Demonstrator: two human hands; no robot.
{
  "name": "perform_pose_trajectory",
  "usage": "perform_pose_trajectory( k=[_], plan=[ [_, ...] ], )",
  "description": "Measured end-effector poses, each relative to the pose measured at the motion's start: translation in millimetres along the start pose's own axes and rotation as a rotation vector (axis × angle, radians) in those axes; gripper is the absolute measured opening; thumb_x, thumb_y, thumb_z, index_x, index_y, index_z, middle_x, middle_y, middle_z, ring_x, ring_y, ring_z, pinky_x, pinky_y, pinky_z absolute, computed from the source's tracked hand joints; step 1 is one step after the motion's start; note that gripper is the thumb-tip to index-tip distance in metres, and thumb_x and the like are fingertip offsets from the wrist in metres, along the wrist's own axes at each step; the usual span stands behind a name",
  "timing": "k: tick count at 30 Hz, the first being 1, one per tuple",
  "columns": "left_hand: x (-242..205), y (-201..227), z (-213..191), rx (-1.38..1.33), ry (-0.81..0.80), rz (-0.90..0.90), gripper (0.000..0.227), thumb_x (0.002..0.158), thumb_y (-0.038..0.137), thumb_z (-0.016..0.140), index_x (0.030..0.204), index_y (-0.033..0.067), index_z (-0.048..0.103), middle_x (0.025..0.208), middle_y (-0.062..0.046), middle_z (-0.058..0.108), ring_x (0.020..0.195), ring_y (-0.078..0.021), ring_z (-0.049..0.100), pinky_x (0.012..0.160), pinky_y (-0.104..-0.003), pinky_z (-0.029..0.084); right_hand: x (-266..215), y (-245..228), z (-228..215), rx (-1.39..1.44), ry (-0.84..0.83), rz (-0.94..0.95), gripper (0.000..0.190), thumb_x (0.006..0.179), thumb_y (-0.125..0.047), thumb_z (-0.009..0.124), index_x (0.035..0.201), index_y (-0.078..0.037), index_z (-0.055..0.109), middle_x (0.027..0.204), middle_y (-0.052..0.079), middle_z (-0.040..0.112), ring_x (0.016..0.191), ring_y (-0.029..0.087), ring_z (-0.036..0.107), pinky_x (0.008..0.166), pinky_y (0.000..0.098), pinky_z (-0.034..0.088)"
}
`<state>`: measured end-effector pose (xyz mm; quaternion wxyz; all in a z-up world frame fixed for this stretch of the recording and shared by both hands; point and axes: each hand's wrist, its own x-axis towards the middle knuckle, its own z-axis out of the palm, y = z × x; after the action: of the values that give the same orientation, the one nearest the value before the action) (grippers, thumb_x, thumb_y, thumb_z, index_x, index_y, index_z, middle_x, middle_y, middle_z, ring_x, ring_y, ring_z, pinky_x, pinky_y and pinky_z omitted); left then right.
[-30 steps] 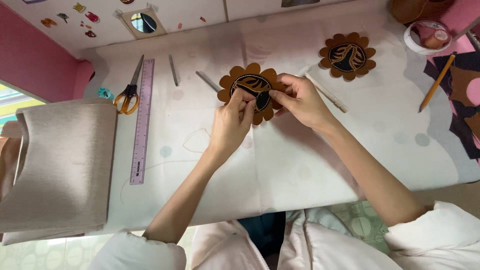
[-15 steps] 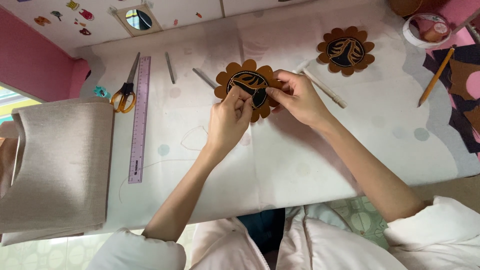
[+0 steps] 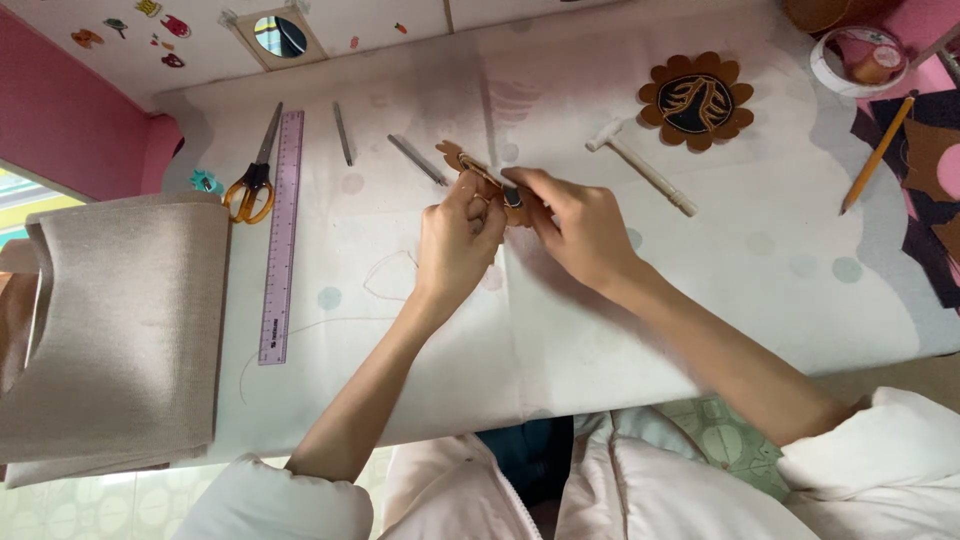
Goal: Using a mallet and punch tool to create holes in decorative flower-shaped leather pieces on a workbench.
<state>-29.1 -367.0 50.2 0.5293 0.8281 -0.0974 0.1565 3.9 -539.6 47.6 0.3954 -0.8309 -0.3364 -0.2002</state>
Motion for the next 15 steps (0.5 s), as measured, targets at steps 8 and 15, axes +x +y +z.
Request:
perform_pose_trajectory(
  k=[8, 15],
  plan=[
    [4, -15, 3, 0.07, 0.054, 0.037, 0.004, 0.094, 0.004, 0.063, 0.091, 0.0069, 0.063, 0.049, 0.001, 0.051, 0.038, -0.0095, 0.049, 0.043, -0.021, 0.04, -1, -6, 3, 0.07, 0.048, 0.045, 0.022, 0.099, 0.002, 0.064, 0.118, -0.008, 0.068, 0.093, 0.017, 0.077, 0.083, 0.034, 0.076, 0.063, 0.0386, 0.063],
    [2, -27, 5, 0.198, 0.091, 0.139, 0.01, 0.091, 0.005, 0.065, 0.084, 0.0083, 0.059, 0.042, 0.0, 0.043, 0.037, -0.0219, 0.046, 0.043, -0.029, 0.041, -5, -10, 13, 0.196, 0.076, 0.094, 0.02, 0.099, 0.002, 0.064, 0.116, -0.006, 0.071, 0.094, 0.017, 0.078, 0.082, 0.033, 0.076, 0.062, 0.0357, 0.063]
  ],
)
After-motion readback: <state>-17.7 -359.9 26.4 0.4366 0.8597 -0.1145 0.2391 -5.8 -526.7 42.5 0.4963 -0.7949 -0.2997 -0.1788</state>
